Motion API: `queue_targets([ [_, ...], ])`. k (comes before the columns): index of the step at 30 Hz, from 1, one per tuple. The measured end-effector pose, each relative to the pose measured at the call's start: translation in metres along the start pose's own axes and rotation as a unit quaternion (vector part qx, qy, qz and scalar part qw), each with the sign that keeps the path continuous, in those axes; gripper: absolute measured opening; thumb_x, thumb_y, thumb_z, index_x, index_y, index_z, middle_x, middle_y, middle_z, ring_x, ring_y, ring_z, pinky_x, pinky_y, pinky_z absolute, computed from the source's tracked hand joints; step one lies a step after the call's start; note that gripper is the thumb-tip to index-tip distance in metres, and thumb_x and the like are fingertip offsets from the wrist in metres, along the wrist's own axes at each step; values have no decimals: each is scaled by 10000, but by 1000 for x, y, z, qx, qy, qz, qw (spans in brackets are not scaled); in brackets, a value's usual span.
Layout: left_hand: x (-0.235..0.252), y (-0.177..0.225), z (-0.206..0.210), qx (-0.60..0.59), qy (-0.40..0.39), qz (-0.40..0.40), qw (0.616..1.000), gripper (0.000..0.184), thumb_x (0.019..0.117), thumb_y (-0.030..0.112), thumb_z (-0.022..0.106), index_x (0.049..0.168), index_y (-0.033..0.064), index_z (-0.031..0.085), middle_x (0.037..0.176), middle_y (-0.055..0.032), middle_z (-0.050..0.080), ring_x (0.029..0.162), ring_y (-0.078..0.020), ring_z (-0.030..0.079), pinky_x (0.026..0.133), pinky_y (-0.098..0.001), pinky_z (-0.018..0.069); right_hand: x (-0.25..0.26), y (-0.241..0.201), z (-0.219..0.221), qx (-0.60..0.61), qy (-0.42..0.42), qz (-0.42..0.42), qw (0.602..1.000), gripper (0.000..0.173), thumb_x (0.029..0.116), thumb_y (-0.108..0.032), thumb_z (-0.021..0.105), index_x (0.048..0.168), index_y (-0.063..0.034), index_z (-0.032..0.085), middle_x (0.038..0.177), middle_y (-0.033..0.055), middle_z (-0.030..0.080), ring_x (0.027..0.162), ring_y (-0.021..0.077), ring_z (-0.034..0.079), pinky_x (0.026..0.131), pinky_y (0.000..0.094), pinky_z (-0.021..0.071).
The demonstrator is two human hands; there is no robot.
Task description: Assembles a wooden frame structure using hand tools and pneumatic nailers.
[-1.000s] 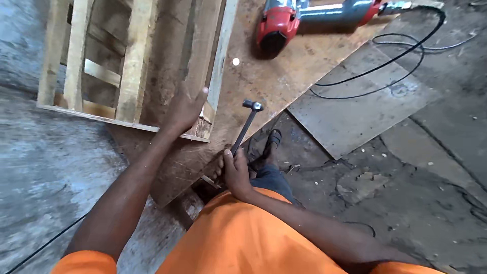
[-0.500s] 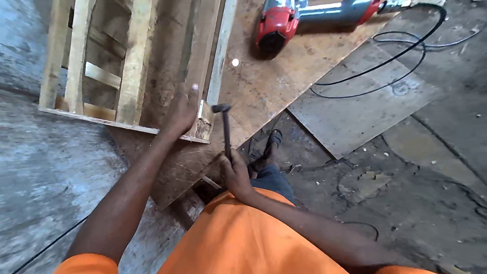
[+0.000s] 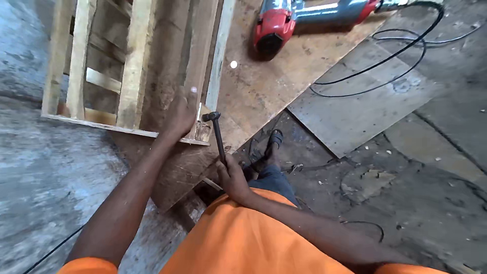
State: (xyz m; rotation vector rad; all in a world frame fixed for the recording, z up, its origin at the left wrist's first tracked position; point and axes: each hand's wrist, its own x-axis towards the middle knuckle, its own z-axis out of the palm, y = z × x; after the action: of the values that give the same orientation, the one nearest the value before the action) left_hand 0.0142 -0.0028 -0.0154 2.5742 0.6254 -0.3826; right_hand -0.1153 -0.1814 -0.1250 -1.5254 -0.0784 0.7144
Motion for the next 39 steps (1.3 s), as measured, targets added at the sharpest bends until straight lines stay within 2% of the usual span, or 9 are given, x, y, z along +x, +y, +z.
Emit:
queue_targets([
  [3,1,0,2,4,11,-5,1000,624,1107,522,252,1444,20,407,1211,-243,637,1131,-377,655,962,-601,511,6,1,3,66,56,-33,996,226,1091,-216,445,1221,-37,493,695,73,524,539,206,554,525,405,531],
  [7,-2,2,-1,1,4,-7,1000,626,1113,504,245,1478,14,380,1259,-260,619,1175,-390,636,994,-605,494,4,0,-3,-23,-13,-7,1000,186,1089,-183,473,1169,-23,524,738,89,559,597,219,584,590,423,539],
  [11,-3,2,0,9,9,-13,1000,621,1112,507,237,1464,21,400,1257,-256,624,1178,-393,636,989,-618,492,3,2,2,62,62,-49,995,215,1090,-212,445,1197,-33,498,686,57,520,537,185,550,527,389,530],
  [14,-5,2,-1,9,7,-12,1000,616,1115,500,242,1458,14,403,1245,-257,623,1162,-388,638,981,-603,497,1,-2,-2,-21,-28,4,999,231,1090,-182,466,1235,-8,515,789,112,585,646,237,612,635,443,556],
  [19,-4,2,0,5,7,-11,1000,618,1114,502,241,1457,14,401,1229,-255,632,1155,-389,645,981,-605,498,4,2,2,64,50,-21,996,210,1094,-218,437,1189,-39,495,702,69,525,544,201,560,527,406,535],
  [22,-6,2,-1,-3,5,-13,1000,623,1115,500,242,1489,22,382,1274,-254,620,1184,-377,636,1007,-595,488,2,2,-2,-13,-24,-4,1000,215,1094,-186,465,1206,-9,514,758,101,566,613,229,595,604,432,548],
  [26,-4,3,1,-2,9,-10,1000,614,1113,505,241,1470,28,392,1263,-247,621,1177,-371,636,997,-596,492,3,4,1,28,32,-19,999,206,1096,-215,445,1173,-35,510,711,77,536,556,207,558,542,408,527],
  [29,-7,0,1,1,7,-11,1000,625,1115,497,247,1487,16,390,1284,-256,619,1195,-380,633,1015,-599,488,1,4,1,2,-14,3,1000,227,1094,-183,454,1235,-10,496,764,108,563,611,233,590,597,436,545],
  [39,-2,1,2,-3,6,-5,1000,645,1111,514,237,1507,24,376,1359,-249,587,1262,-362,601,1057,-588,465,1,7,-4,-27,-32,-22,999,195,1086,-180,481,1176,-15,531,749,90,563,601,214,582,590,411,540],
])
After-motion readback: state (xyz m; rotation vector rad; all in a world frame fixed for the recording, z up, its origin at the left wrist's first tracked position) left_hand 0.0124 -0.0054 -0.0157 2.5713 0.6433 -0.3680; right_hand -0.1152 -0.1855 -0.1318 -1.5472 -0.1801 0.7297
